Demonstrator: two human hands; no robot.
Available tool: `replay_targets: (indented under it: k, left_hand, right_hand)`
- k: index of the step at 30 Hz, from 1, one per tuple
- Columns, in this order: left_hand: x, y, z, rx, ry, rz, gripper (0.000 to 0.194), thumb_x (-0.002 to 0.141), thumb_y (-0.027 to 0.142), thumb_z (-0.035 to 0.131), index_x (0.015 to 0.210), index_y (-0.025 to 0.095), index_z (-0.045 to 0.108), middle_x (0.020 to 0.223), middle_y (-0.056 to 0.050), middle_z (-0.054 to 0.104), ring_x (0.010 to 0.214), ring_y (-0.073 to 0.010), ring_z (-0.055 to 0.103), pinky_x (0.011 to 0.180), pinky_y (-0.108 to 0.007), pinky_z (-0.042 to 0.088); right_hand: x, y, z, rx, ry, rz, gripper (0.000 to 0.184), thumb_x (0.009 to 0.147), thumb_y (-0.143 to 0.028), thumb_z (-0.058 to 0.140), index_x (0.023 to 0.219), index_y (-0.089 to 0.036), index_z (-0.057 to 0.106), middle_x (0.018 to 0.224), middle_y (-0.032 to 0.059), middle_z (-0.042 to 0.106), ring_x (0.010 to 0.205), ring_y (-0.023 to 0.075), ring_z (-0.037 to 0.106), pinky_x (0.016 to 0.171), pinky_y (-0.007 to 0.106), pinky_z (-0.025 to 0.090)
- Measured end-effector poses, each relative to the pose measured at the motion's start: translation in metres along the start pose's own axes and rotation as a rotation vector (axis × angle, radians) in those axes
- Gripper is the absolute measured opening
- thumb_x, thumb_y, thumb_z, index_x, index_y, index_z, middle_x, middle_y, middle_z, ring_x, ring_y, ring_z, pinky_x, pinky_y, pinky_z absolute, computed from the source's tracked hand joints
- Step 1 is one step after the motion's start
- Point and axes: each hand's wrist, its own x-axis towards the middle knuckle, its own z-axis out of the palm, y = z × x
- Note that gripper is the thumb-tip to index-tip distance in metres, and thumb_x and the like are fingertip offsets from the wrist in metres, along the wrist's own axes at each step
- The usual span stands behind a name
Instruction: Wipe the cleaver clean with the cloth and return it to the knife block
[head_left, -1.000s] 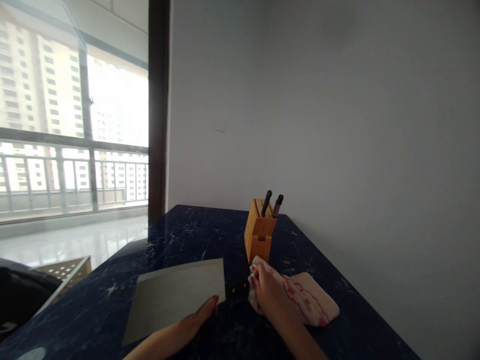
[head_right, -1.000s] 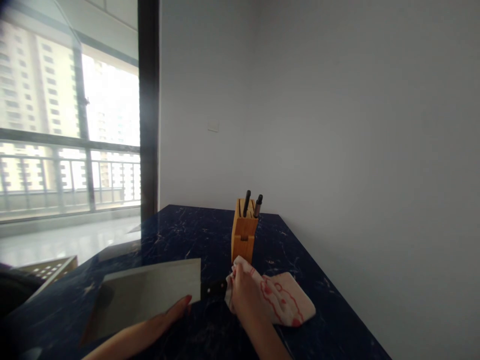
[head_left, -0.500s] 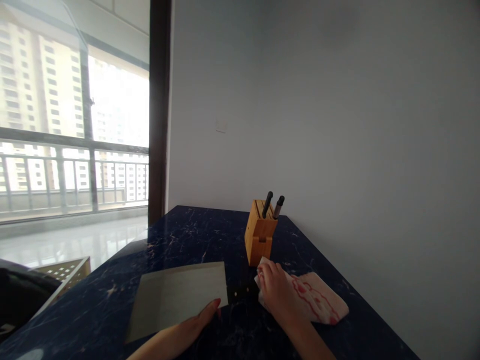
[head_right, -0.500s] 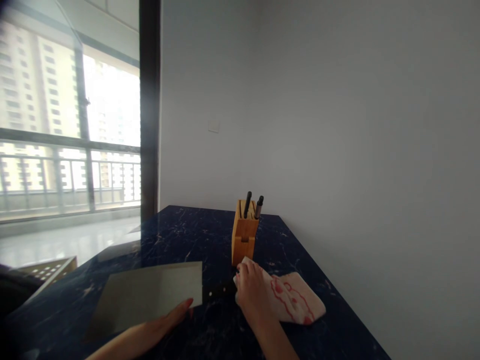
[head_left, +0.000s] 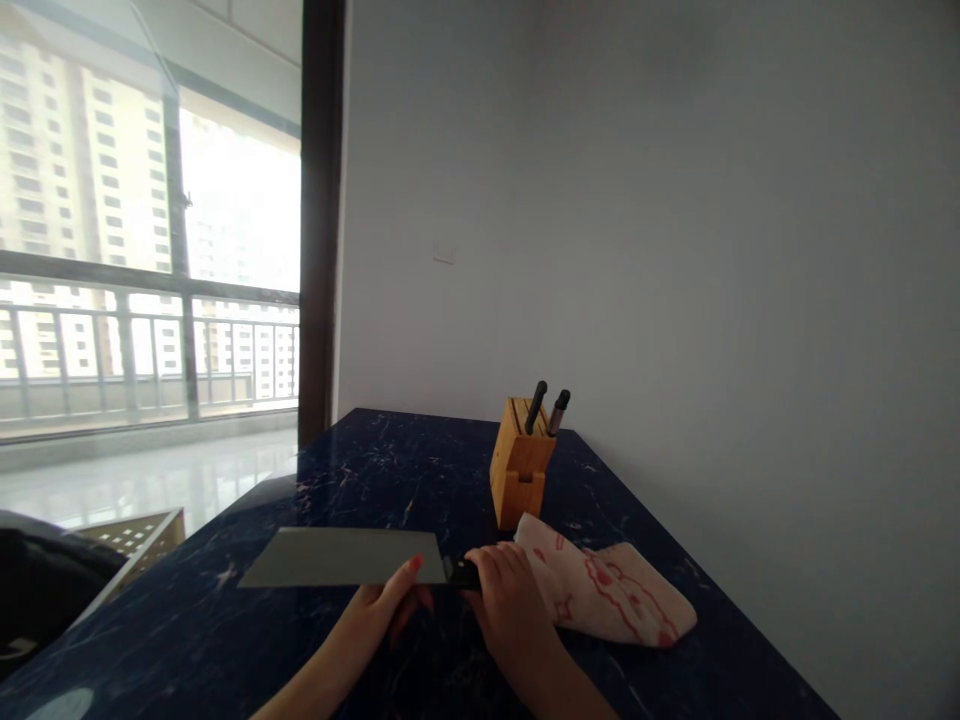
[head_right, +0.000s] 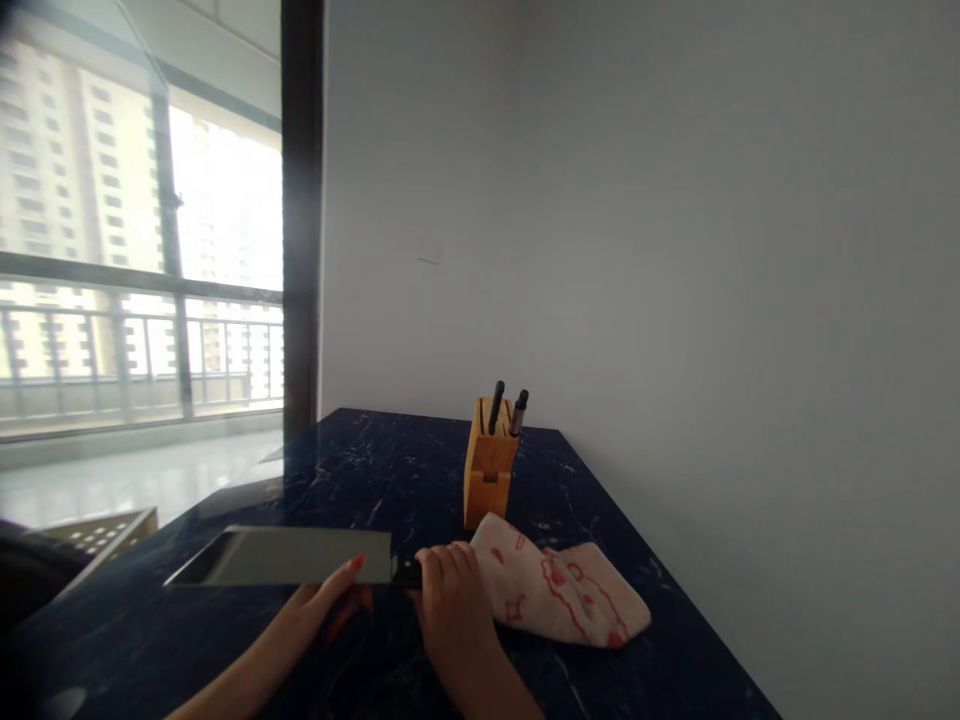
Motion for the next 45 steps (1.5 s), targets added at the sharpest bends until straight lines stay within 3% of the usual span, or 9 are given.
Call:
replay_targets:
  k: [4, 7, 12, 16, 19, 23, 26, 37, 45]
  left_hand:
    - [0.003, -0.003, 0.0, 0.036, -0.191, 0.053, 0.056, 0.071, 0.067, 0.043, 0.069, 0.015, 0.064, 0.045, 0.004, 0.05, 0.044, -0.0108, 0.043, 0.047, -0.022, 0.034]
    - [0.007, -0.012, 0.002, 0.084, -0.264, 0.049, 0.052, 0.07, 0.065, 0.048, 0.062, 0.015, 0.057, 0.048, 0.005, 0.048, 0.045, -0.0089, 0.042, 0.045, -0.021, 0.031]
    - [0.014, -0.015, -0.002, -0.062, 0.056, 0.102, 0.038, 0.061, 0.05, 0.069, 0.074, 0.018, 0.053, 0.06, 0.005, 0.056, 0.055, -0.0105, 0.051, 0.05, -0.02, 0.039]
    - [0.017, -0.012, -0.005, -0.384, 0.287, 0.002, 0.051, 0.052, 0.037, 0.079, 0.091, 0.019, 0.052, 0.091, -0.006, 0.066, 0.08, -0.0191, 0.063, 0.07, -0.028, 0.049]
    - [0.015, -0.009, -0.004, -0.522, 0.291, -0.054, 0.059, 0.054, 0.033, 0.08, 0.103, 0.018, 0.05, 0.105, -0.012, 0.063, 0.095, -0.0231, 0.061, 0.084, -0.035, 0.047]
    - [0.012, 0.0, -0.009, -0.599, 0.065, 0.06, 0.057, 0.064, 0.037, 0.073, 0.113, 0.018, 0.053, 0.117, -0.01, 0.06, 0.112, -0.0248, 0.051, 0.095, -0.034, 0.039]
    - [0.012, 0.006, -0.015, -0.637, -0.028, 0.075, 0.051, 0.067, 0.037, 0.071, 0.112, 0.018, 0.058, 0.114, -0.009, 0.062, 0.11, -0.0243, 0.053, 0.094, -0.032, 0.04]
    - [0.011, 0.001, -0.016, -0.625, -0.005, -0.101, 0.029, 0.066, 0.032, 0.072, 0.087, 0.013, 0.071, 0.086, -0.007, 0.073, 0.085, -0.022, 0.066, 0.078, -0.026, 0.05]
    - [0.012, 0.001, -0.019, -0.613, 0.153, -0.131, 0.025, 0.062, 0.026, 0.075, 0.081, 0.011, 0.07, 0.078, -0.007, 0.073, 0.079, -0.0238, 0.067, 0.074, -0.028, 0.053]
  right_hand:
    - [0.0, 0.001, -0.001, 0.038, 0.034, 0.063, 0.015, 0.089, -0.026, 0.04, 0.1, -0.02, 0.048, 0.085, 0.0025, 0.06, 0.081, 0.0202, 0.055, 0.092, 0.046, 0.026]
    - [0.001, 0.007, -0.006, 0.094, 0.036, 0.134, 0.016, 0.089, -0.027, 0.041, 0.102, -0.021, 0.047, 0.086, 0.0014, 0.061, 0.082, 0.0192, 0.055, 0.093, 0.045, 0.023]
    - [0.005, 0.018, -0.024, 0.165, -0.068, 0.153, 0.016, 0.09, -0.034, 0.037, 0.095, -0.025, 0.05, 0.08, -0.0022, 0.061, 0.08, 0.017, 0.055, 0.091, 0.04, 0.024]
    - [0.008, 0.022, -0.03, 0.219, -0.108, 0.158, 0.022, 0.092, -0.036, 0.032, 0.09, -0.024, 0.05, 0.078, -0.0034, 0.061, 0.075, 0.015, 0.054, 0.086, 0.035, 0.028]
    - [0.008, 0.024, -0.03, 0.258, -0.108, 0.159, 0.025, 0.092, -0.037, 0.029, 0.088, -0.023, 0.05, 0.077, -0.0032, 0.06, 0.073, 0.0142, 0.053, 0.083, 0.032, 0.03]
    - [0.008, 0.026, -0.03, 0.322, -0.151, 0.149, 0.029, 0.092, -0.04, 0.028, 0.086, -0.023, 0.052, 0.078, -0.0032, 0.06, 0.075, 0.0134, 0.053, 0.088, 0.033, 0.027]
    - [0.007, 0.027, -0.03, 0.362, -0.194, 0.162, 0.031, 0.092, -0.041, 0.028, 0.086, -0.024, 0.053, 0.08, -0.0031, 0.061, 0.079, 0.0137, 0.053, 0.091, 0.034, 0.025]
    - [0.004, 0.026, -0.031, 0.33, -0.277, 0.203, 0.032, 0.092, -0.043, 0.026, 0.093, -0.027, 0.054, 0.086, -0.0037, 0.064, 0.086, 0.0147, 0.055, 0.095, 0.038, 0.023]
    - [0.009, 0.039, -0.027, 0.232, 0.034, 0.316, 0.026, 0.09, -0.029, 0.033, 0.097, -0.022, 0.057, 0.091, 0.0031, 0.062, 0.089, 0.017, 0.055, 0.084, 0.031, 0.035]
